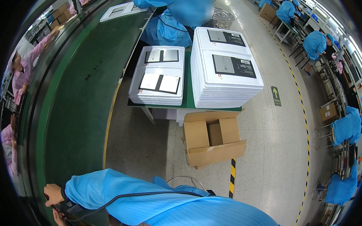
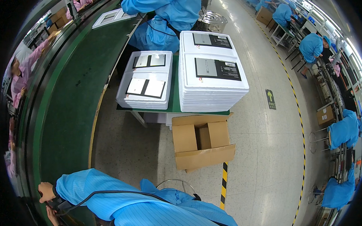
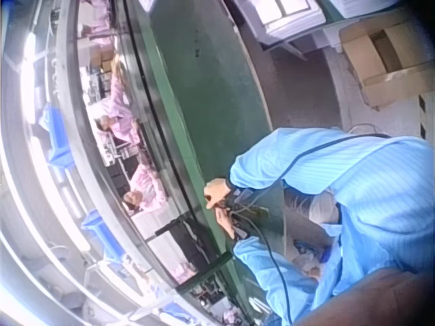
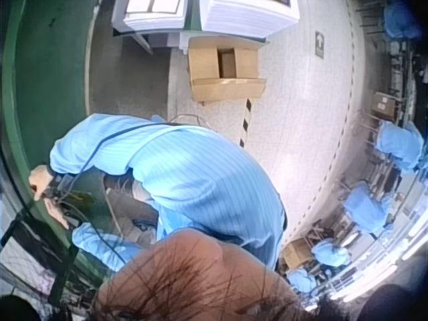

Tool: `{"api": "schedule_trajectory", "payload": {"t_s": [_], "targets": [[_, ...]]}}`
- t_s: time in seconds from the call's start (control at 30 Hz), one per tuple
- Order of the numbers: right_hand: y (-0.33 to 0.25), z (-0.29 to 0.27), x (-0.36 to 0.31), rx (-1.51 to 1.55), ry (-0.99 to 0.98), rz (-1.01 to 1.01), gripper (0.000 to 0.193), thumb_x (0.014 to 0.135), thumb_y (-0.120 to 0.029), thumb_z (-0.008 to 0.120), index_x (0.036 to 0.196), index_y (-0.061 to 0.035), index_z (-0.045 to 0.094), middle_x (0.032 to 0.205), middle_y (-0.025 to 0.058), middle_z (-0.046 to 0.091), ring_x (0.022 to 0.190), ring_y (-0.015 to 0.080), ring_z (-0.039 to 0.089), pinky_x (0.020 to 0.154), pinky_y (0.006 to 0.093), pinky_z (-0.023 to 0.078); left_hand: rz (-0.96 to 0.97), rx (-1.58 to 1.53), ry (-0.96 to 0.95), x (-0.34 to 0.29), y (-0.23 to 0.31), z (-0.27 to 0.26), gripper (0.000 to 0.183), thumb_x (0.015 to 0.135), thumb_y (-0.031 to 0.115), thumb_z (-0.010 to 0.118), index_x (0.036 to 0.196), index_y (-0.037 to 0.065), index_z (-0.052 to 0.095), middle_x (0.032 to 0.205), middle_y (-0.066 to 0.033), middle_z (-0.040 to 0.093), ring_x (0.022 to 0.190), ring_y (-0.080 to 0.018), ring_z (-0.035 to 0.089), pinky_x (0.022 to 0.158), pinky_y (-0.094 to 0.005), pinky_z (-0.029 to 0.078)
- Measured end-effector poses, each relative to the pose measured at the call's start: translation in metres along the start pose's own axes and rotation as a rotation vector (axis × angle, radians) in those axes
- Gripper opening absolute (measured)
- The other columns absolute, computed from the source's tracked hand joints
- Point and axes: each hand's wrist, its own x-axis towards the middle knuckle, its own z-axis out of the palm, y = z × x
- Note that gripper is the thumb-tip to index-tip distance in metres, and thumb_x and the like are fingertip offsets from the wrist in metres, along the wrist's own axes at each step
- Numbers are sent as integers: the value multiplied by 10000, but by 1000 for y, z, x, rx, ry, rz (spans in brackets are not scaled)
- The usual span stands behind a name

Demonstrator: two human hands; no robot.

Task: Assembling internal components and applying tape to the interior of an electronic tablet on a factory assembly line.

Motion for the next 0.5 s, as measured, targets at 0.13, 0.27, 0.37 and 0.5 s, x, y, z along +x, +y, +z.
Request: {"api": "schedule_trajectory", "payload": {"t_s": [0.13,0.27,0.37,0.5], "targets": [[24,3,13,-65,74,-54,222,658,-199,735,559,-9,679,513,100,636,519,256,662,581,345,545,-72,87,-96,2,24,19,416,1010,416,525,1279,102,570,763,69,534,623,-11,480,477,-163,336],[8,-2,3,108,15,77,222,646,-200,746,558,-8,677,532,113,644,546,258,673,589,351,547,10,149,-57,-16,23,20,362,1022,374,515,1238,90,572,764,58,534,632,-14,493,479,-162,360],[-8,-6,-1,173,-142,200,221,624,-207,759,570,-8,680,578,139,660,597,289,686,613,372,553,8,93,-38,-2,-3,-8,342,1023,359,518,1224,87,570,768,56,537,641,-8,496,480,-154,360],[13,3,2,-99,-20,20,237,605,-221,762,608,3,687,620,163,671,638,317,692,647,395,561,47,38,-76,1,1,5,318,1015,371,532,1160,92,580,746,60,532,631,-1,490,470,-152,338]]}}
